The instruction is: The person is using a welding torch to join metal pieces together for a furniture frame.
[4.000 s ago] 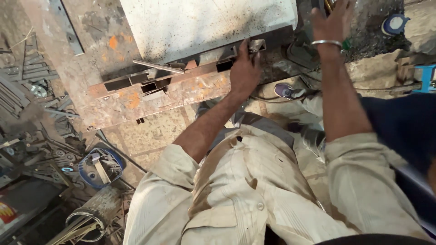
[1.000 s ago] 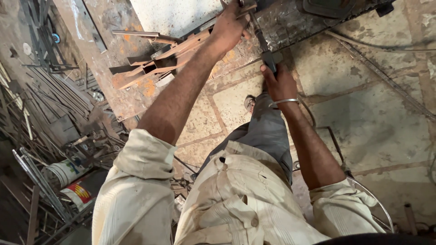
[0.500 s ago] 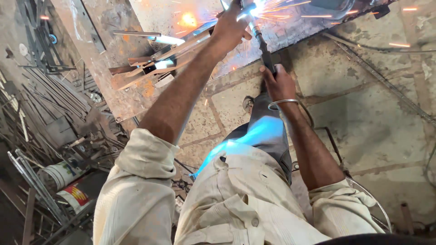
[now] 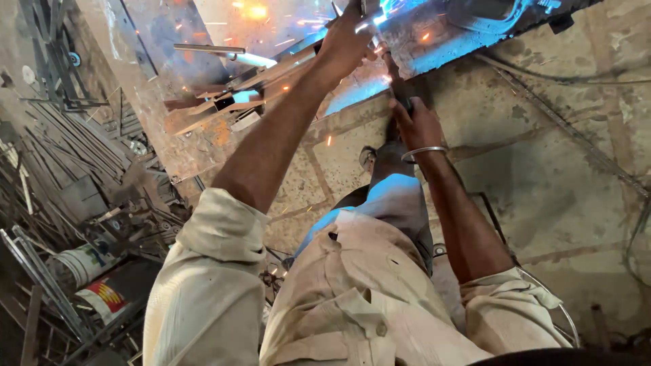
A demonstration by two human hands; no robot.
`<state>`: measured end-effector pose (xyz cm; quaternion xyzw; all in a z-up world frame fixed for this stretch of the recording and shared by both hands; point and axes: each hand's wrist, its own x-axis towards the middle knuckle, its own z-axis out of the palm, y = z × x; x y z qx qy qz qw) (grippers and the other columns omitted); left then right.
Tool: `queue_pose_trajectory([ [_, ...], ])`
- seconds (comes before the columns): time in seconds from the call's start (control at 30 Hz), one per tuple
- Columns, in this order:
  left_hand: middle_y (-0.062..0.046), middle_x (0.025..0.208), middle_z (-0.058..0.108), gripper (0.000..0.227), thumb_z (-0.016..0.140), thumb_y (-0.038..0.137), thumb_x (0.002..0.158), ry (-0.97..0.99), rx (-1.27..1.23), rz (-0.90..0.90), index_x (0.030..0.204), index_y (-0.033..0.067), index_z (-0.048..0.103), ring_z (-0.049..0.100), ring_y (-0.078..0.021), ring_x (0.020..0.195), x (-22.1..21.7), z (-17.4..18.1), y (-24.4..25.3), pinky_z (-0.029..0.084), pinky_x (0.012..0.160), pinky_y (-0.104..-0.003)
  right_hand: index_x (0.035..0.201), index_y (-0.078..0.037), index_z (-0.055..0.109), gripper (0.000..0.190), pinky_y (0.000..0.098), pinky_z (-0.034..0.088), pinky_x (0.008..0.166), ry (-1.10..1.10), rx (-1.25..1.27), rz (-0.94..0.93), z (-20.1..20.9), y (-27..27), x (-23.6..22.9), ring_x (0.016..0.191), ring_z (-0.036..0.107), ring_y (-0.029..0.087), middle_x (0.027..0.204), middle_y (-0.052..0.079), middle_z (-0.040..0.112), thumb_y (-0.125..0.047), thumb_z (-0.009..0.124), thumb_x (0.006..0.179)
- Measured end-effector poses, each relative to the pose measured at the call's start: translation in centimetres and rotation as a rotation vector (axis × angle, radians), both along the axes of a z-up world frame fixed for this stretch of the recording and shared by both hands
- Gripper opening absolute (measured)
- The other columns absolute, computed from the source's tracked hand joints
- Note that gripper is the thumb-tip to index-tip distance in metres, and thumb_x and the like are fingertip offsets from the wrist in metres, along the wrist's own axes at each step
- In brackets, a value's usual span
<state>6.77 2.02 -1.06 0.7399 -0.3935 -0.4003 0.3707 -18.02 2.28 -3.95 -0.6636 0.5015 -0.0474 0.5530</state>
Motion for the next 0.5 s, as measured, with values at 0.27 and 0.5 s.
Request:
queue_pose_trajectory([
  [0.27,-0.016,0.142,0.065,0.071,0.055,0.012,0.101,0.086,-0.050,0.028,0.162,0.0115,0.020,0.081,-0.0198,0.076,0.0,-0.5,-0.2,0.066,0.070,-0.037,0.117,-0.009,0.064,0.045,0.0303,0.042,0.048,-0.234,0.167,-0.153,-0.4,-0.4,-3.8,0.056,0.053,0.009,0.069,-0.002,0.059,-0.048,0.069,0.097],
  [0.5,-0.024,0.132,0.066,0.077,0.063,0.021,0.098,-0.306,-0.172,0.146,0.161,0.0062,0.021,0.072,-0.0397,0.095,-4.0,-1.9,1.3,0.059,0.080,-0.047,0.105,-0.008,0.057,0.023,0.0309,0.043,0.048,-0.237,0.091,-0.304,4.8,-8.4,-12.1,0.054,0.052,0.012,0.069,-0.001,0.055,-0.031,0.060,0.108],
])
